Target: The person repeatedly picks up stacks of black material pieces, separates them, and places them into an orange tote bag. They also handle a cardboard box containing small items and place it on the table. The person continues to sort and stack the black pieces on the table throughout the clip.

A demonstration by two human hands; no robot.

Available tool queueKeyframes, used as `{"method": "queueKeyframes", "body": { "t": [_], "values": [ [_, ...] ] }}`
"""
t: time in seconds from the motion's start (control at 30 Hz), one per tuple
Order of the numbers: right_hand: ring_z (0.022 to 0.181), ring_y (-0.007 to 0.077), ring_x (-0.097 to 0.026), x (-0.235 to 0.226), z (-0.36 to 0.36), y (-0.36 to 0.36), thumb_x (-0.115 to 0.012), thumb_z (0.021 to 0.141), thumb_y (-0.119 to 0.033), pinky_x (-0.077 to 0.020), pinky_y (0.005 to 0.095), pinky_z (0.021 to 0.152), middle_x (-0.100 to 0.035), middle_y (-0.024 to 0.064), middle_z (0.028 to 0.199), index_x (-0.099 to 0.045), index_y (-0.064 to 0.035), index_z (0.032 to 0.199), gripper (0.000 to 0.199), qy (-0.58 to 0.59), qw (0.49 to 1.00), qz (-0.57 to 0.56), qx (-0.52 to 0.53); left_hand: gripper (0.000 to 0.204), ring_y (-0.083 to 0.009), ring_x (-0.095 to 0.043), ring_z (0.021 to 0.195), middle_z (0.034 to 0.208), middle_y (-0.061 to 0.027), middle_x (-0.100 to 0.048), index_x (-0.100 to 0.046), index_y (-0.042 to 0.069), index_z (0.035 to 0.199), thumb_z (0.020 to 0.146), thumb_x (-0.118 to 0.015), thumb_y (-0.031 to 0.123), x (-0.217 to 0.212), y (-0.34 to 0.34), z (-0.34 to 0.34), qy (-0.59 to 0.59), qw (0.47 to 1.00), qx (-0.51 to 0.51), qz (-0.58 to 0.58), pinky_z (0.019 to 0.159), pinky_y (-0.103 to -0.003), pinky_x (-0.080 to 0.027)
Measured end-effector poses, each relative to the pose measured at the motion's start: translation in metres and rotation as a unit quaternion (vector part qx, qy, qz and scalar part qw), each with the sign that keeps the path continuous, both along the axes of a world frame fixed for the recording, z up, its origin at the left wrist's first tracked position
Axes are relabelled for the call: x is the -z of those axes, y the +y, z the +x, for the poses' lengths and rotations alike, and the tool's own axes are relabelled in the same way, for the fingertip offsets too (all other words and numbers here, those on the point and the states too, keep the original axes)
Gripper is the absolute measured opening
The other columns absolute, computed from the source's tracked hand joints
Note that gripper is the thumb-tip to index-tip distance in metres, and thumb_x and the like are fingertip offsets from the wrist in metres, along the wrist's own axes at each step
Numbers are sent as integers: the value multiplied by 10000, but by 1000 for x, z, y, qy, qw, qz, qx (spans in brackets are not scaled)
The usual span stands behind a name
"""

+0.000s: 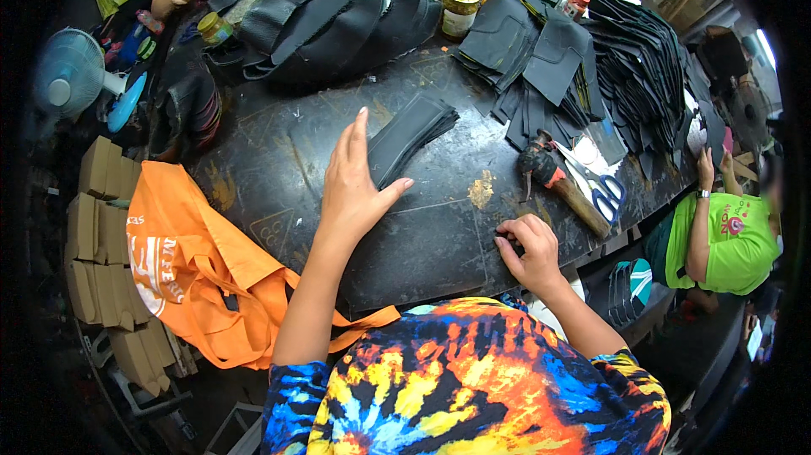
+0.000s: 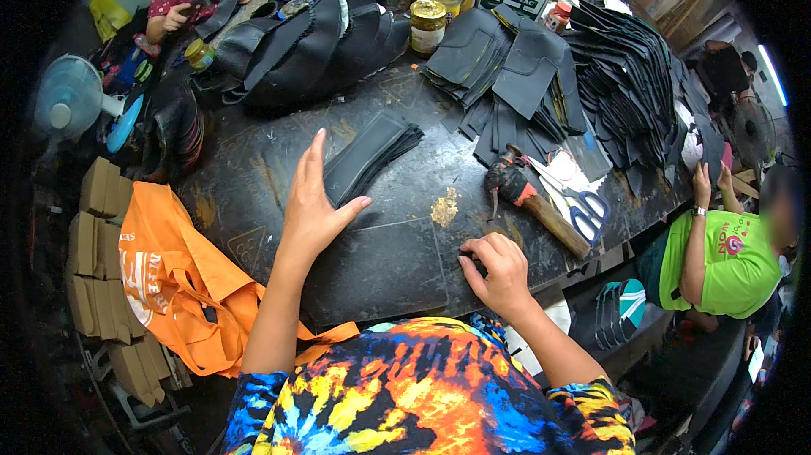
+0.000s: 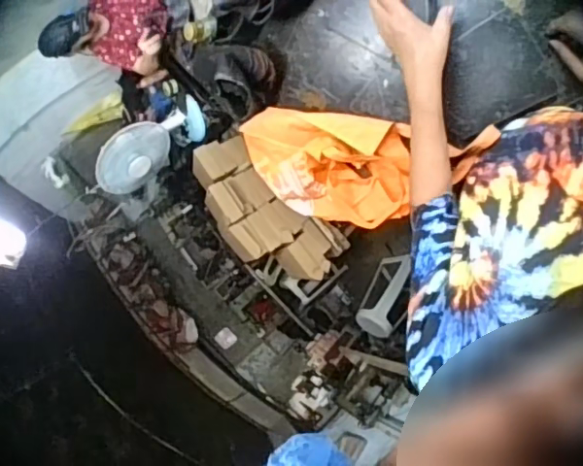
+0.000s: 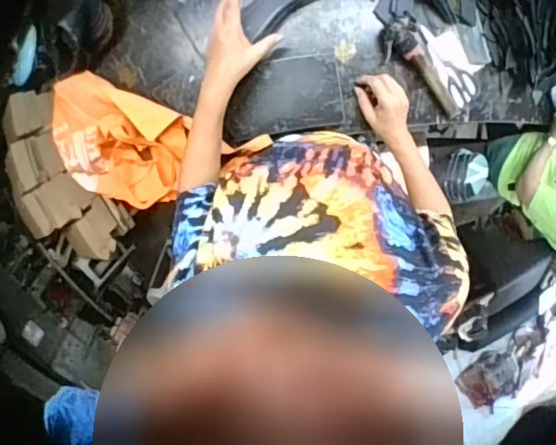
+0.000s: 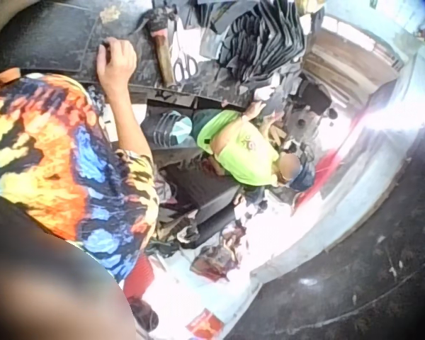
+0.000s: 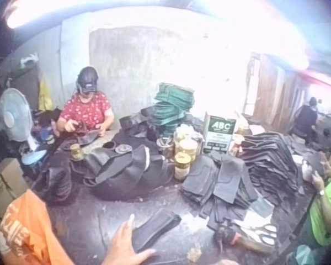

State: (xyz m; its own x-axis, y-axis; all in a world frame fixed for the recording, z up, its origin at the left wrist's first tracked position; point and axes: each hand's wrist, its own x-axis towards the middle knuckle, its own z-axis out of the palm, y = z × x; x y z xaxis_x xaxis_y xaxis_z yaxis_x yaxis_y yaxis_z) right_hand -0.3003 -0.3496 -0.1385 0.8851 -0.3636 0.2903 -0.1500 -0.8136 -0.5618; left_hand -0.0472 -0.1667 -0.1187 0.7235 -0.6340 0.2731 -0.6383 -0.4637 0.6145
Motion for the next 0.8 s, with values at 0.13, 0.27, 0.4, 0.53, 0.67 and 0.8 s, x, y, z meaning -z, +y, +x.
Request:
{"method": "queueKeyframes", "body": {
  "t": [0.13,0.27,0.4,0.53,0.67,0.8],
  "values": [
    [736,253,-617,0,1,0,-759,785,-84,-467,379,672,-602,52,794,-671,-88,922,162,-5,1000,-4,0,1142,-390,-511,1315,1483,-236,-445,-258,94,1581,661,-917,256,4,19,1,63,996,-1,-56,1104,-475,-425],
    [736,255,-618,0,1,0,-759,783,-87,-466,380,670,-603,53,792,-665,-87,914,161,-6,1000,-6,1,1161,-384,-538,1292,1500,-226,-437,-264,90,1581,645,-932,253,15,29,1,96,990,-7,-101,1078,-474,-453],
    [736,260,-617,0,1,0,-756,785,-86,-466,382,670,-601,55,788,-665,-86,917,161,-2,1000,-1,3,1152,-381,-545,1287,1492,-228,-447,-280,73,1574,643,-935,249,27,30,2,88,988,4,-129,1082,-467,-453],
    [740,264,-615,0,1,0,-753,788,-85,-464,385,672,-599,58,794,-664,-83,919,158,-1,1000,0,4,1128,-374,-545,1291,1458,-233,-486,-313,54,1559,638,-937,240,31,30,4,82,987,17,-135,1095,-463,-444],
    [751,267,-616,-1,1,0,-753,788,-87,-463,387,676,-601,61,802,-667,-83,924,161,10,1000,9,8,1109,-365,-547,1290,1417,-232,-529,-336,53,1551,635,-935,236,30,30,4,83,987,18,-134,1101,-462,-437],
    [760,270,-618,-2,1,0,-750,793,-95,-464,389,679,-605,61,807,-669,-84,928,157,8,1000,6,6,1103,-366,-551,1286,1404,-234,-543,-343,52,1549,636,-933,238,30,30,3,94,988,12,-125,1102,-459,-434]
  ]
}}
